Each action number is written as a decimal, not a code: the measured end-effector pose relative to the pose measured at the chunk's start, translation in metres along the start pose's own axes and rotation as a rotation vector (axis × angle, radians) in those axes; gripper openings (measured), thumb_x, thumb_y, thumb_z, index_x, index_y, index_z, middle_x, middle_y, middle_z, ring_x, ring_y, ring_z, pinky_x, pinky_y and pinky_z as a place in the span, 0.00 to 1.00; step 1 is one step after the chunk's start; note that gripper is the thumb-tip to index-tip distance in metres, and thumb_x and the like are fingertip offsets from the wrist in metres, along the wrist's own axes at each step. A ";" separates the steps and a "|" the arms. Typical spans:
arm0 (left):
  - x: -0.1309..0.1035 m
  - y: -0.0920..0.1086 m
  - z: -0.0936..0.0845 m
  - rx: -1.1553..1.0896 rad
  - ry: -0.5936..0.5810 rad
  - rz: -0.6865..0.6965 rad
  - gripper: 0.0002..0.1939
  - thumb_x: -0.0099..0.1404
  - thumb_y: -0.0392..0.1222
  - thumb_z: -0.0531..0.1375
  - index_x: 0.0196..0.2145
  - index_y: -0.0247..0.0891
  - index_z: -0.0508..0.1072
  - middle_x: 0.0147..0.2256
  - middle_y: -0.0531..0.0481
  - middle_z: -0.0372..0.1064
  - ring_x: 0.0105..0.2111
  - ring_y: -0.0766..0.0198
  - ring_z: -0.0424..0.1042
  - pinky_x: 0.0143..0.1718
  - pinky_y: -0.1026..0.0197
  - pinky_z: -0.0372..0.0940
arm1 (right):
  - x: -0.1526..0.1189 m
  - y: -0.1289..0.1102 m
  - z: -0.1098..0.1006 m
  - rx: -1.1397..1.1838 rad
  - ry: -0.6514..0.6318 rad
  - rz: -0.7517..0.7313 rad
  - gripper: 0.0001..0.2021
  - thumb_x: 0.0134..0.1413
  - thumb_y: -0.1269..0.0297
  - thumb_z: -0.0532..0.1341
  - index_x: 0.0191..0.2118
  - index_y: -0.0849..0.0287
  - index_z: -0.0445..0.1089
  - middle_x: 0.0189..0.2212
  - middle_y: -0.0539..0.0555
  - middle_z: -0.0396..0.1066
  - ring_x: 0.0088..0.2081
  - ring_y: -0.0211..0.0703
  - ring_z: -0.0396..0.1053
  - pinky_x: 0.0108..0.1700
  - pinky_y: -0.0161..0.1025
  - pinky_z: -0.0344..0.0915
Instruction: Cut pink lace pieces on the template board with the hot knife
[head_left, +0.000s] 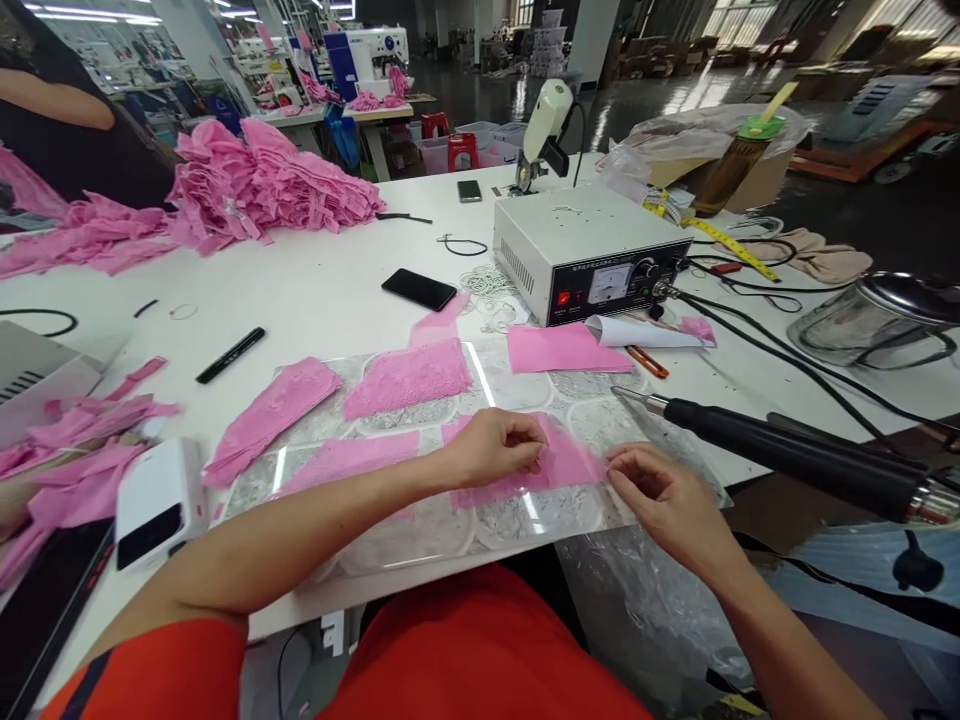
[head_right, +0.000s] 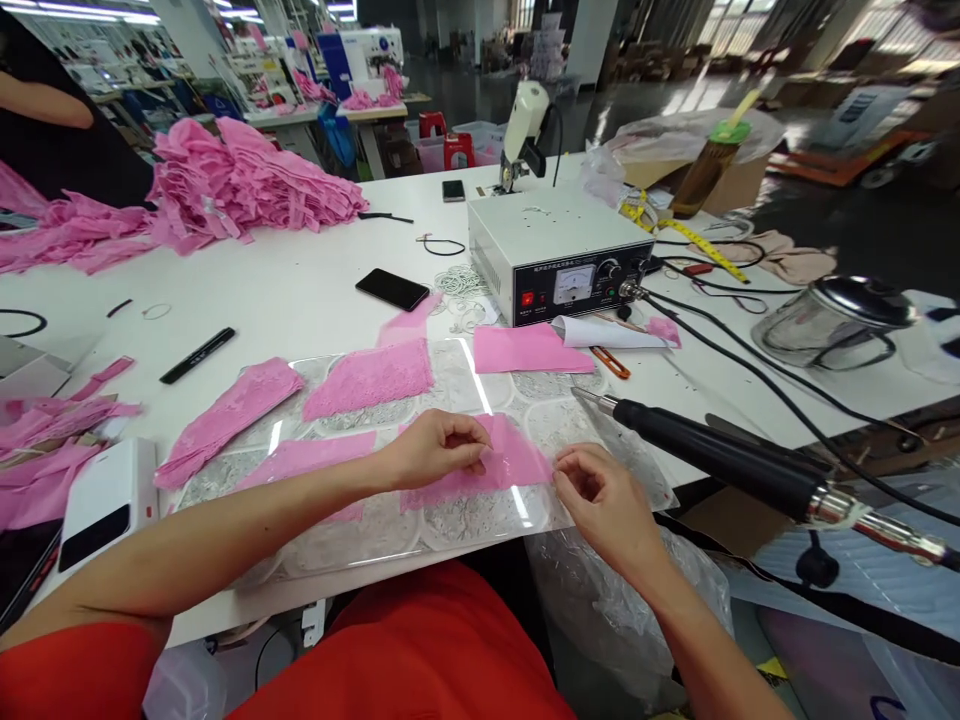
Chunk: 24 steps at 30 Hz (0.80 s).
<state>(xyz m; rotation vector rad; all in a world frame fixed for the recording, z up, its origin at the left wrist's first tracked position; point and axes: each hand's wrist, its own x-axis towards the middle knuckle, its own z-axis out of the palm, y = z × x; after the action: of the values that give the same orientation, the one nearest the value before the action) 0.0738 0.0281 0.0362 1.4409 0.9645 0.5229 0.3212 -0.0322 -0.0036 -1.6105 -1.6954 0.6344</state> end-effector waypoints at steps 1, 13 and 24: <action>-0.005 0.001 -0.006 -0.015 0.008 -0.008 0.06 0.65 0.30 0.60 0.29 0.34 0.75 0.25 0.53 0.74 0.29 0.67 0.77 0.34 0.65 0.73 | -0.003 -0.002 -0.002 -0.064 0.042 -0.029 0.16 0.56 0.47 0.61 0.31 0.54 0.74 0.37 0.56 0.75 0.25 0.38 0.66 0.26 0.39 0.64; -0.055 0.000 -0.067 -0.185 0.244 0.021 0.07 0.67 0.37 0.66 0.33 0.31 0.73 0.29 0.48 0.77 0.31 0.68 0.80 0.39 0.63 0.76 | 0.018 -0.045 0.093 -0.308 -0.024 -0.481 0.07 0.55 0.63 0.59 0.40 0.55 0.70 0.31 0.53 0.76 0.32 0.45 0.74 0.32 0.40 0.65; -0.183 -0.051 -0.165 0.091 0.292 -0.017 0.06 0.59 0.36 0.66 0.36 0.33 0.79 0.35 0.48 0.80 0.37 0.67 0.78 0.41 0.66 0.71 | 0.023 -0.105 0.142 -0.216 -0.149 -1.060 0.12 0.61 0.76 0.55 0.38 0.55 0.74 0.34 0.55 0.76 0.35 0.43 0.72 0.38 0.40 0.69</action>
<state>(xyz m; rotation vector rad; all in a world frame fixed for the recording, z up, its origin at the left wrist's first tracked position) -0.1710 -0.0293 0.0518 1.4606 1.2437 0.6980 0.1449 -0.0038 -0.0100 -0.5806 -2.4350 0.0237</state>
